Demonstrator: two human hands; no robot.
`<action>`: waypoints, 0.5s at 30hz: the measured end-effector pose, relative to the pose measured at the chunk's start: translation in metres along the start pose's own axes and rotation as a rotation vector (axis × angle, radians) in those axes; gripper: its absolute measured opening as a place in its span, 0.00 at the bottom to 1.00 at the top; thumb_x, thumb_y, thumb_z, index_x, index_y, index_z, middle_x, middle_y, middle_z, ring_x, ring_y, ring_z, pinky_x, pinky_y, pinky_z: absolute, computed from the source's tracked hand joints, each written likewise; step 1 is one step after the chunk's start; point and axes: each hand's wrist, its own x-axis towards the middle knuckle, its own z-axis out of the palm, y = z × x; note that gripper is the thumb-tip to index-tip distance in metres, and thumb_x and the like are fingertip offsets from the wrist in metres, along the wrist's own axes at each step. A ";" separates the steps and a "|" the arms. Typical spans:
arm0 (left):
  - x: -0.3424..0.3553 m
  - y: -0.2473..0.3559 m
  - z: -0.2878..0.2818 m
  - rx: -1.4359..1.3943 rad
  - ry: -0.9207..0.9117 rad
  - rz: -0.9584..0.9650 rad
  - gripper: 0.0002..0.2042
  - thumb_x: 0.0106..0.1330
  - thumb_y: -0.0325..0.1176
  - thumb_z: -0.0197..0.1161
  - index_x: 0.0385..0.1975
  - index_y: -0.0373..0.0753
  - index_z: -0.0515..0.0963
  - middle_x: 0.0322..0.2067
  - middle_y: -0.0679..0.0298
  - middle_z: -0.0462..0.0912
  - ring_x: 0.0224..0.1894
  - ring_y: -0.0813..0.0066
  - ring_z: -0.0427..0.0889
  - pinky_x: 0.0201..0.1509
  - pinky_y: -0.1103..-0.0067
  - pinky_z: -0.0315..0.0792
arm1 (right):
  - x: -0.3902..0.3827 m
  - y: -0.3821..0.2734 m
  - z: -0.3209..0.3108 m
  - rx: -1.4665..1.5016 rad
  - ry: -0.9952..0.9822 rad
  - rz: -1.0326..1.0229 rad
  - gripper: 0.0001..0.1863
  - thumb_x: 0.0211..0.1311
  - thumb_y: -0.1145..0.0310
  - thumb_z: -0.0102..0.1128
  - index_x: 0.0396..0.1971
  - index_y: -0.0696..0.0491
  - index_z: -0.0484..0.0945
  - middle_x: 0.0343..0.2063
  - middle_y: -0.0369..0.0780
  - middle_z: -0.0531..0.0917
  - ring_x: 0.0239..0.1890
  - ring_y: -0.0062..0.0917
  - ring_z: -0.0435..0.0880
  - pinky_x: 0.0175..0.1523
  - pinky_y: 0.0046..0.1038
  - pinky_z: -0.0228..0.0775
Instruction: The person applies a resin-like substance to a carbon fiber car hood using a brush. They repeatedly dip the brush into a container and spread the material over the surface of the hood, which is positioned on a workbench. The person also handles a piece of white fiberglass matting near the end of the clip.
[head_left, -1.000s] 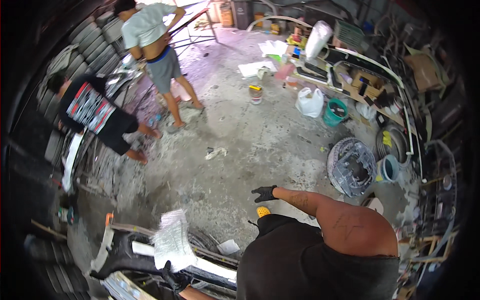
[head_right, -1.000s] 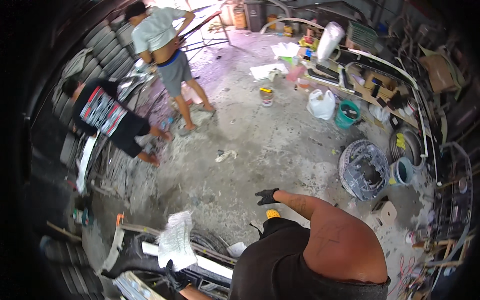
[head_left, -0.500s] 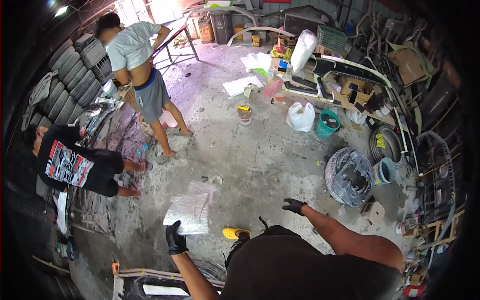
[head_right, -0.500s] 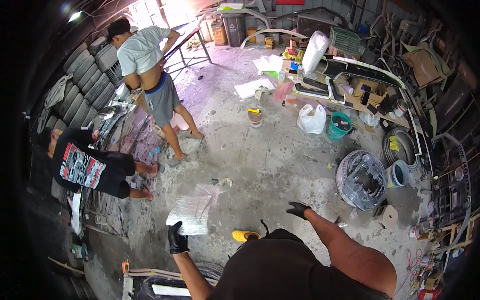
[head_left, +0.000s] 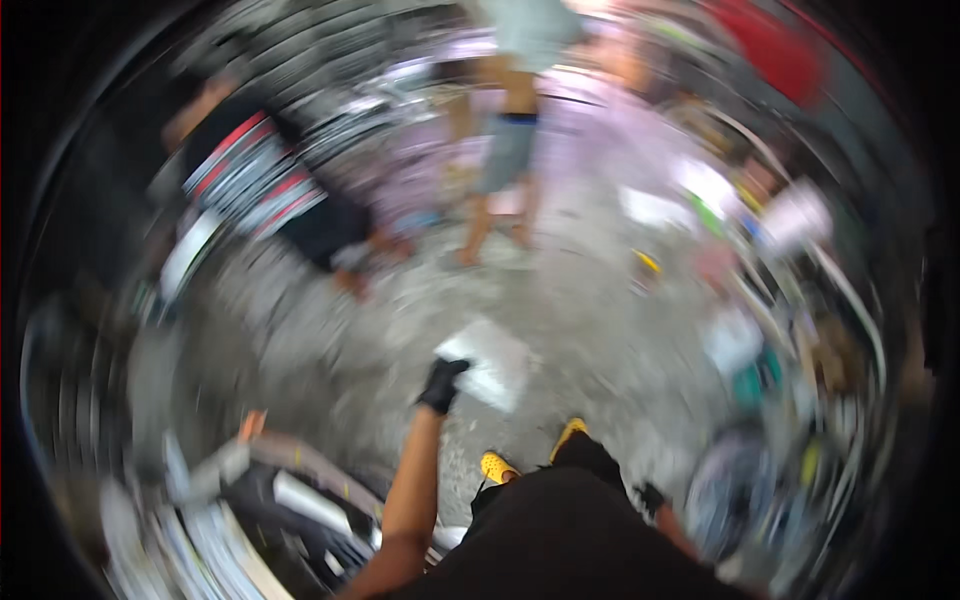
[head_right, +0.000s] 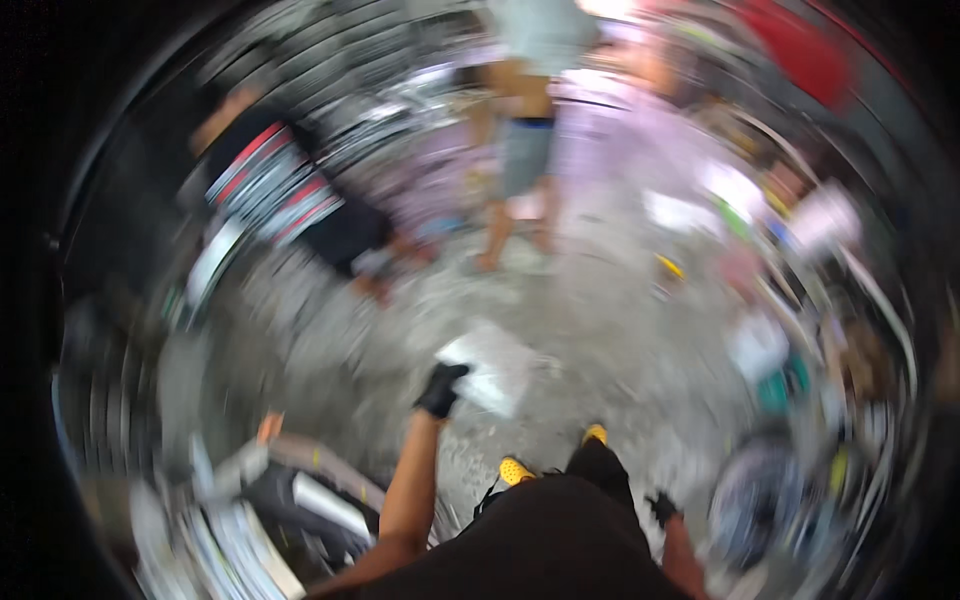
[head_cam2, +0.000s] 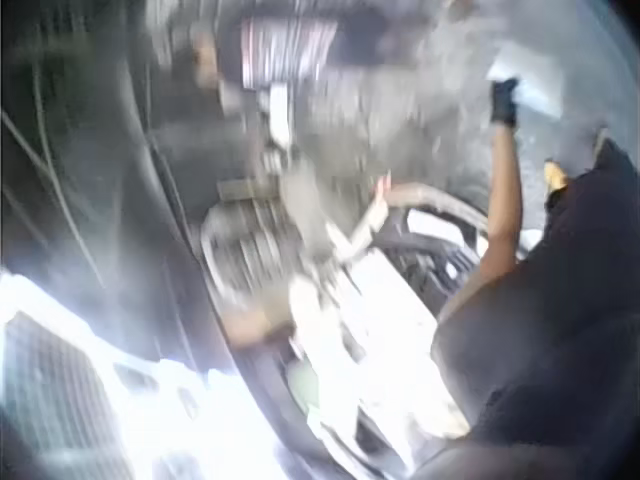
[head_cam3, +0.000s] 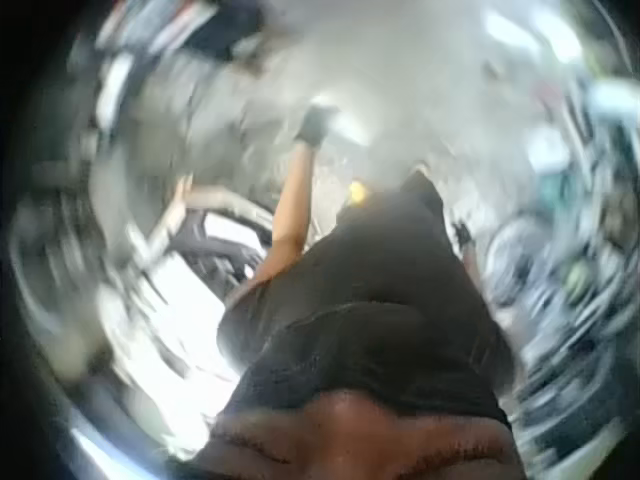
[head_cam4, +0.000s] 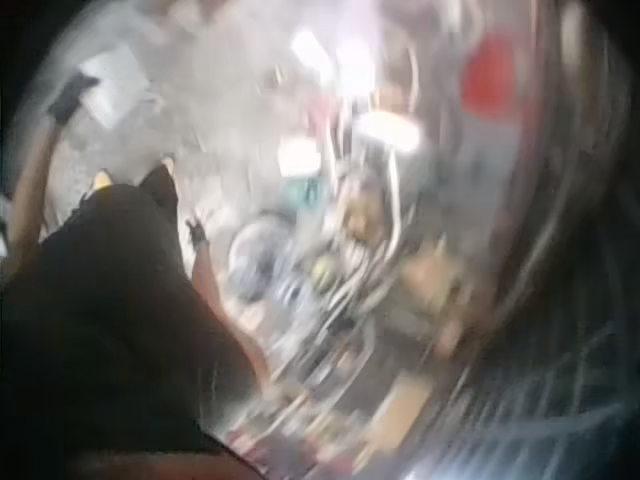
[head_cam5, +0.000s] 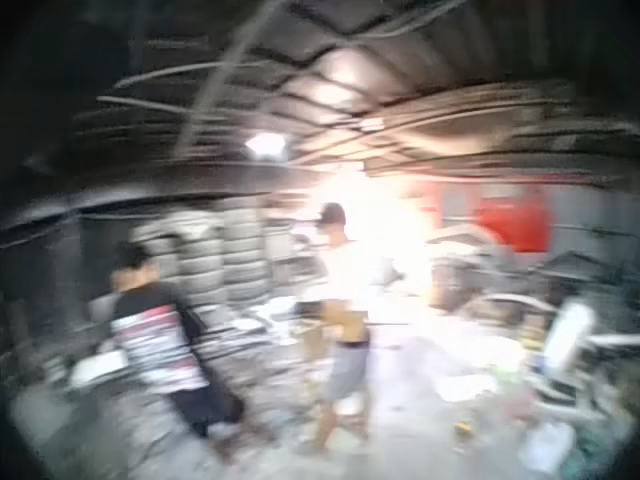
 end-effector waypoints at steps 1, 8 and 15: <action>0.023 0.028 0.011 -0.483 0.098 -0.724 0.20 0.58 0.45 0.62 0.46 0.41 0.79 0.47 0.63 0.75 0.49 0.67 0.70 0.51 0.66 0.68 | 0.011 -0.022 -0.012 0.093 -0.023 0.064 0.44 0.53 0.43 0.66 0.68 0.44 0.60 0.51 0.45 0.79 0.41 0.37 0.79 0.39 0.41 0.74; 0.002 0.025 -0.023 -0.611 0.456 -0.597 0.14 0.55 0.36 0.68 0.41 0.42 0.80 0.27 0.72 0.78 0.29 0.83 0.73 0.30 0.81 0.67 | 0.135 -0.249 -0.042 -0.199 -0.199 0.035 0.41 0.56 0.45 0.63 0.68 0.40 0.59 0.54 0.42 0.76 0.43 0.38 0.78 0.41 0.42 0.73; -0.054 -0.011 -0.006 -0.461 0.912 -0.541 0.15 0.56 0.33 0.68 0.43 0.39 0.80 0.32 0.73 0.80 0.34 0.84 0.73 0.39 0.80 0.69 | 0.228 -0.490 0.009 -0.587 -0.332 -0.169 0.37 0.59 0.47 0.59 0.68 0.37 0.59 0.57 0.39 0.74 0.46 0.39 0.77 0.43 0.44 0.73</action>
